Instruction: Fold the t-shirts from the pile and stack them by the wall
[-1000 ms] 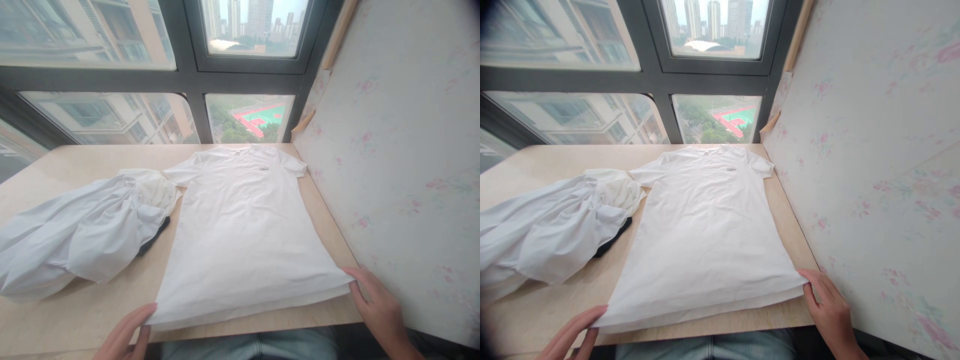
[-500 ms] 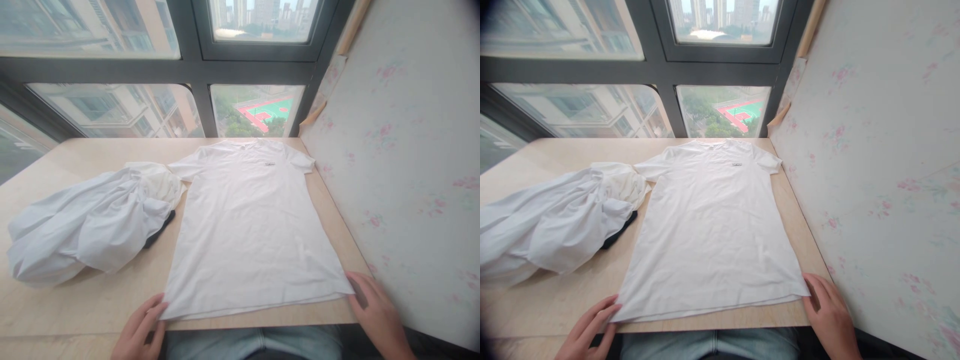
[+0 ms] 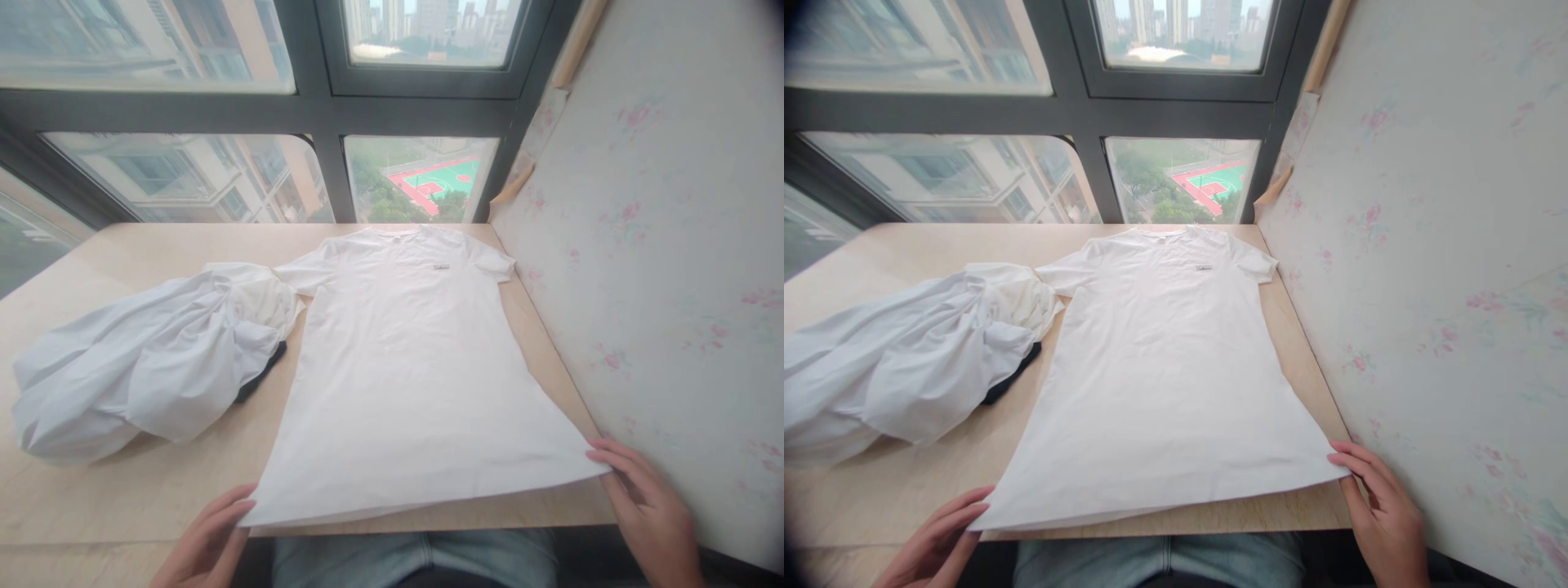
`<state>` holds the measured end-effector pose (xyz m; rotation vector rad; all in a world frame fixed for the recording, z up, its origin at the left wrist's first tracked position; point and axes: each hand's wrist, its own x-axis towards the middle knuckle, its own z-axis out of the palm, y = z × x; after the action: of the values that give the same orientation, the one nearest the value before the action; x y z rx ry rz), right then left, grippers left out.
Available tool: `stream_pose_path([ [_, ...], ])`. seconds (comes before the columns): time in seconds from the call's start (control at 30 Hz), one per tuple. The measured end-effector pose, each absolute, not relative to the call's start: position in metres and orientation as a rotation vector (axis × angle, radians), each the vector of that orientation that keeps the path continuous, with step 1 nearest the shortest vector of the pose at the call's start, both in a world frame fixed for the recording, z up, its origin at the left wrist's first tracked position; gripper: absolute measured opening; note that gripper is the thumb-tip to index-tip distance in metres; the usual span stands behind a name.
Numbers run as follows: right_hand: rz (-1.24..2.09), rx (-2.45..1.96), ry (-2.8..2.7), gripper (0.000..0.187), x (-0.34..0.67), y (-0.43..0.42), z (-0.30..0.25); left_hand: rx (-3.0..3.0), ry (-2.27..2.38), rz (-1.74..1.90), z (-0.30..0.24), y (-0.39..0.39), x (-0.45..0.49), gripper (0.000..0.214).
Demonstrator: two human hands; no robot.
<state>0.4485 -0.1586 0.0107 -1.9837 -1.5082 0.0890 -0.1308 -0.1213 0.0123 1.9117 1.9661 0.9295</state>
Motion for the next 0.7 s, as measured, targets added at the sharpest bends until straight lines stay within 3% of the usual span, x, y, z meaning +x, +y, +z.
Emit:
stream_pose_path([
  [0.2, 0.092, -1.985, -1.618, 0.025, 0.454, -0.166, 0.002, 2.028, 1.798, 0.814, 0.015, -0.119, -0.128, 0.023],
  [0.43, -0.162, -1.798, -1.903, 0.02, 0.455, -0.163, 0.007, 2.219, 1.666, 0.703, 0.033, -0.113, -0.115, 0.025],
  [0.7, -0.123, -1.622, -1.992, 0.019, 0.426, -0.112, 0.002, 2.337, 1.792, 0.707, 0.028, -0.062, -0.088, 0.023],
])
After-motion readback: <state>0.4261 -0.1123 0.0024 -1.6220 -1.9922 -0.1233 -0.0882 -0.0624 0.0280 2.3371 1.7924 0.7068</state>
